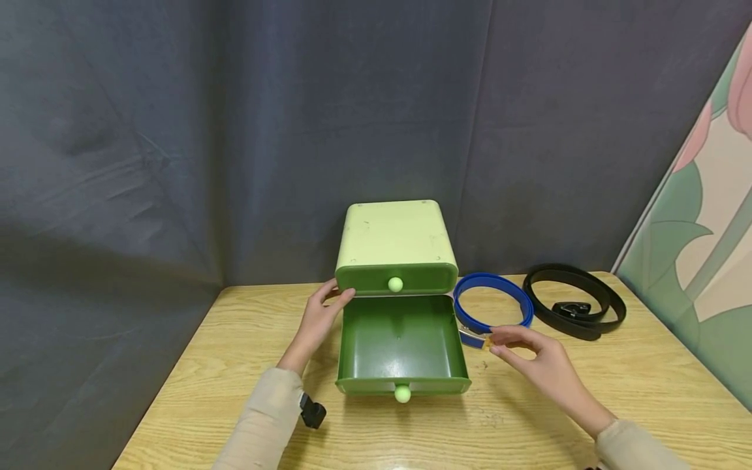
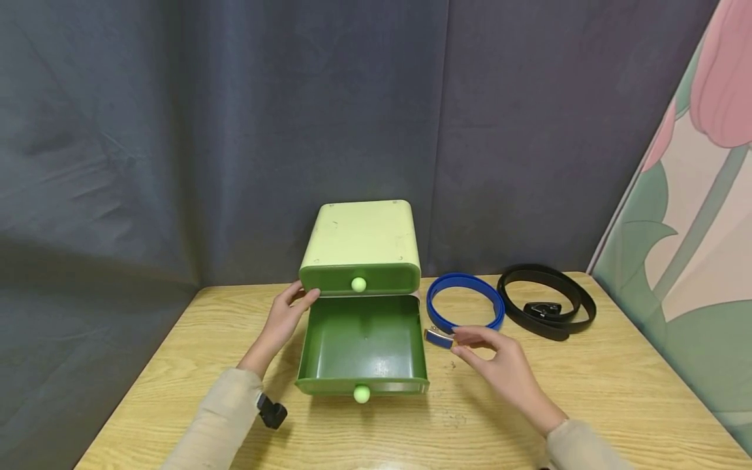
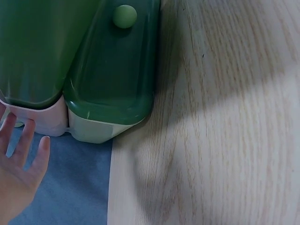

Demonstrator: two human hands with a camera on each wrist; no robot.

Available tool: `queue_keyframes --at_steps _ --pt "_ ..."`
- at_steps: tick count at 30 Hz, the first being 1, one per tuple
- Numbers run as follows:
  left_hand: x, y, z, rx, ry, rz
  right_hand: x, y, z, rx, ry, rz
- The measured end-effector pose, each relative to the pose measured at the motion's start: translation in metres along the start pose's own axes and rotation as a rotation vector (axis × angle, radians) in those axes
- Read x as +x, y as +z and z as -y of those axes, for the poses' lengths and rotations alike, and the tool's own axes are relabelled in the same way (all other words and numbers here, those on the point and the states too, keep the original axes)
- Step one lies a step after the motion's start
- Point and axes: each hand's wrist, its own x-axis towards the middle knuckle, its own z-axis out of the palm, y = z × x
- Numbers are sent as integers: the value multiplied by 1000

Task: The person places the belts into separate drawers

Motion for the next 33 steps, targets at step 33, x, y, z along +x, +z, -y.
queue_keyframes --at_steps 33 --pt "3 2 5 18 22 -2 54 18 -74 -67 49 413"
